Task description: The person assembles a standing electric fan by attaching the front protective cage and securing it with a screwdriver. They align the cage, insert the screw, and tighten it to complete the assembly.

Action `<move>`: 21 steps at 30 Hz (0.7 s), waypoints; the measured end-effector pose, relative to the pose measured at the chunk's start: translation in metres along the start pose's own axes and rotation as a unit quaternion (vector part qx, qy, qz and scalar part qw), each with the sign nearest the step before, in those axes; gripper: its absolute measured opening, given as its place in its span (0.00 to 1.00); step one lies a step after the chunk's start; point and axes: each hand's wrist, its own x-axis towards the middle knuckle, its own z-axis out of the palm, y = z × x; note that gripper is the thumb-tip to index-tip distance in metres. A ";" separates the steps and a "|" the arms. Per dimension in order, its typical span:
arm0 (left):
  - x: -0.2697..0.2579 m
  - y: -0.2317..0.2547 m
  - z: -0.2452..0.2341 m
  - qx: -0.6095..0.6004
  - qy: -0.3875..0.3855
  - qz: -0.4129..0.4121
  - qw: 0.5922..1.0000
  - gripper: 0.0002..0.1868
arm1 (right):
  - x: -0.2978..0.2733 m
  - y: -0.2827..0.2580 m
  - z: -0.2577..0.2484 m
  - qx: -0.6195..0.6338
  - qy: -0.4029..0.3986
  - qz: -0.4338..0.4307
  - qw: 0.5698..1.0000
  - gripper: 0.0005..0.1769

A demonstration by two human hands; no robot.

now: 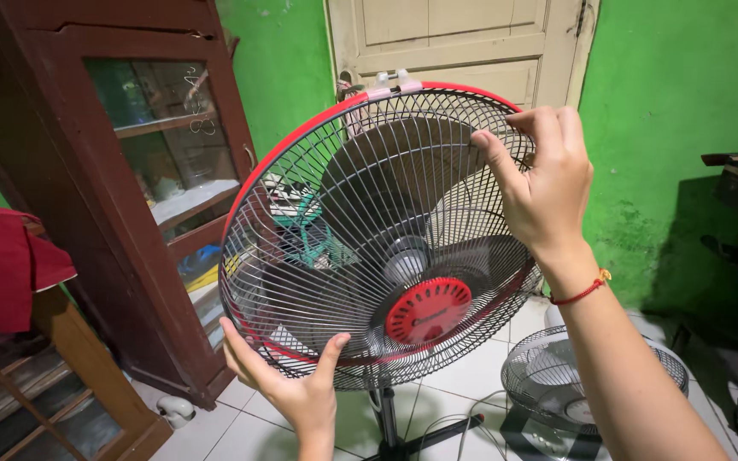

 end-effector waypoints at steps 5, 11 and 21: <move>0.001 0.007 0.002 -0.006 0.005 -0.010 1.000 0.72 | 0.000 -0.008 -0.001 0.019 0.006 -0.021 1.000 0.23; 0.006 0.014 0.005 0.011 0.024 -0.007 1.000 0.73 | -0.012 -0.004 -0.004 0.074 -0.007 -0.043 0.996 0.23; 0.013 0.010 0.013 0.004 0.033 -0.002 0.999 0.70 | -0.197 0.055 0.011 0.290 -0.068 0.666 0.684 0.48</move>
